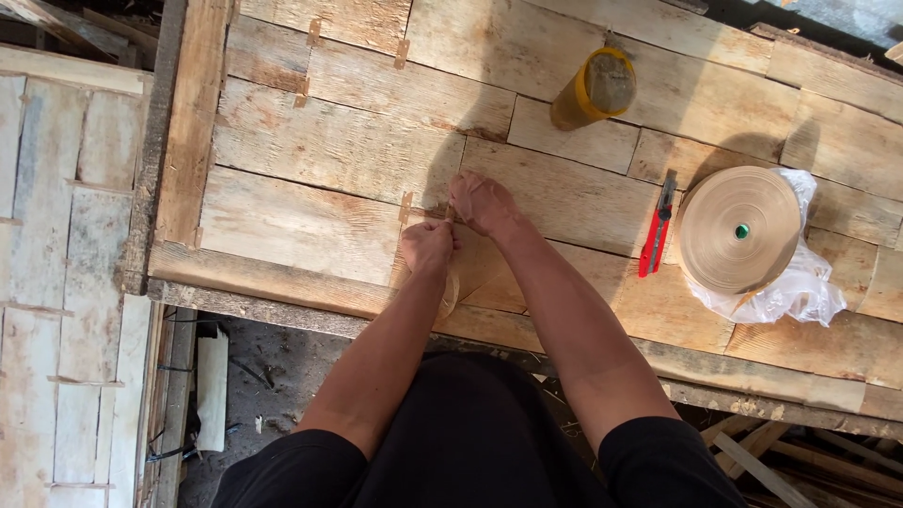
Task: Glue and apply thin wooden strips to a larger wooden panel to create a textured surface.
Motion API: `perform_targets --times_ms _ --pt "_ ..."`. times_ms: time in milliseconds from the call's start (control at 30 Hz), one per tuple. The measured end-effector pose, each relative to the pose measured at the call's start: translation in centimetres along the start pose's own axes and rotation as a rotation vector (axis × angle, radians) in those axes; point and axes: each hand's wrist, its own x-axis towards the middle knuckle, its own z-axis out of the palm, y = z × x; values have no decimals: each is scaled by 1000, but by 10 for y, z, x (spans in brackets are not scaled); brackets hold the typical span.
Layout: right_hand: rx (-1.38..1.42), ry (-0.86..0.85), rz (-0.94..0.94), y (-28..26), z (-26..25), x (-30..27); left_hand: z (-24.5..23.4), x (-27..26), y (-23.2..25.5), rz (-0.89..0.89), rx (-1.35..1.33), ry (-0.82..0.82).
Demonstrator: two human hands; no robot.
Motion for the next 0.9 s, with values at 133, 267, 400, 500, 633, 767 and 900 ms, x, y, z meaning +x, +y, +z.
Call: perform_targets --times_ms 133,267,400,500,633,767,900 --pt "4 77 -32 12 22 12 6 11 -4 8 9 -5" --pt "33 87 -52 11 19 9 9 16 -5 3 106 4" --pt "103 123 -83 17 24 12 9 17 -5 -39 96 22" --pt "252 95 26 7 -1 1 15 31 -12 -47 71 39" --pt "387 223 70 22 15 6 13 25 -5 -36 70 -24" --pt "354 367 -14 17 9 0 8 12 6 -71 124 -13" --pt "285 313 17 15 3 4 5 7 5 -64 44 26"
